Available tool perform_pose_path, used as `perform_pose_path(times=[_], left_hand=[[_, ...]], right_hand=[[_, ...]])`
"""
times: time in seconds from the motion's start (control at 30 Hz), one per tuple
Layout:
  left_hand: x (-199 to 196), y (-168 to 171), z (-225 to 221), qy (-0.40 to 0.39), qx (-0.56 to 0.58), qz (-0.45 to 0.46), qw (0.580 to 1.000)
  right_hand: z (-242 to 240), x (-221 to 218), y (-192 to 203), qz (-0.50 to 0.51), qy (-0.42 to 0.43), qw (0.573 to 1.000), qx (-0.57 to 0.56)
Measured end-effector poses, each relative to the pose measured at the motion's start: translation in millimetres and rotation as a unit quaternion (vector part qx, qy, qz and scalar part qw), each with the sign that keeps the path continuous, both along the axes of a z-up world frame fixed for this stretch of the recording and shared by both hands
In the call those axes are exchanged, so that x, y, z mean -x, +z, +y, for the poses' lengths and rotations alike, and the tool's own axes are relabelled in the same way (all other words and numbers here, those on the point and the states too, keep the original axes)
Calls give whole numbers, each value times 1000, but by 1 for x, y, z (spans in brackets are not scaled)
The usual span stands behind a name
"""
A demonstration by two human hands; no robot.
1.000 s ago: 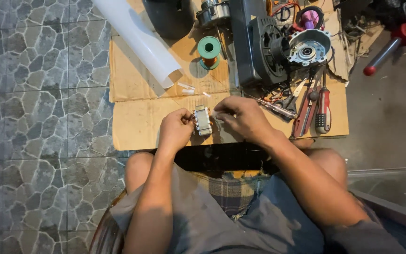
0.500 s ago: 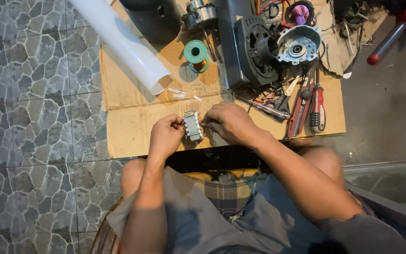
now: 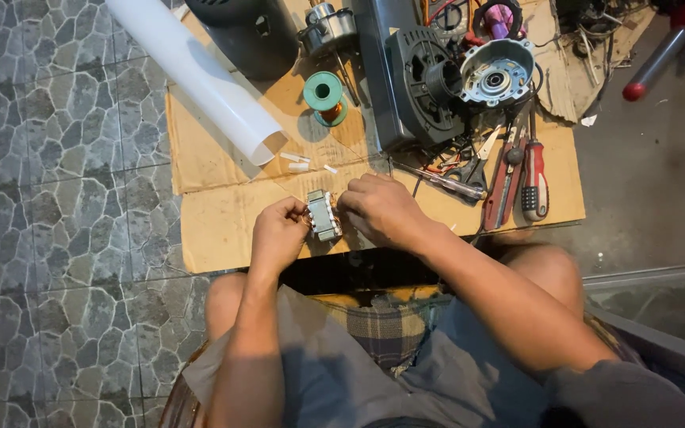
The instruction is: Tying and securing the copper windings of a motor stator using string and a threading tool.
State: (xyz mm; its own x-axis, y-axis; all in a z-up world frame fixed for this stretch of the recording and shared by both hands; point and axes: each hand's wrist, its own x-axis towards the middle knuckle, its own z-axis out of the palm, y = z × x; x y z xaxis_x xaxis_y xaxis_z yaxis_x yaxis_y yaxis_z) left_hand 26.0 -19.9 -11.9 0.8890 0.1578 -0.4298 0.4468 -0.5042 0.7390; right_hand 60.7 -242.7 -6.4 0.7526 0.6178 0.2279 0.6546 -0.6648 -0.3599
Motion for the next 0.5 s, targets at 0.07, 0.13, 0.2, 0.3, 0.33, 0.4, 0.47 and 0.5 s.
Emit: perform_pose_path(times=[0.07, 0.13, 0.2, 0.3, 0.33, 0.4, 0.47, 0.5], left_hand=[[0, -3, 1, 0, -2, -2, 1000], [0, -4, 1, 0, -3, -3, 1000], [0, -3, 0, 0, -1, -6, 1000], [2, -4, 1, -4, -8, -16, 1000], [2, -5, 1, -5, -8, -16, 1000], [1, -8, 1, -7, -13, -17, 1000], [2, -4, 0, -8, -14, -20, 1000], [2, -2, -1, -8, -15, -23, 1000]], right_hand=[[-1, 0, 1, -2, 1, 1000, -2], [-2, 0, 1, -2, 3, 1000, -3], [-4, -1, 0, 2, 9, 1000, -9], [-4, -1, -4, -1, 12, 1000, -16], [-2, -1, -3, -1, 12, 1000, -16], [1, 0, -2, -3, 14, 1000, -18], [1, -1, -5, -7, 13, 1000, -18], [1, -1, -6, -12, 14, 1000, -18]])
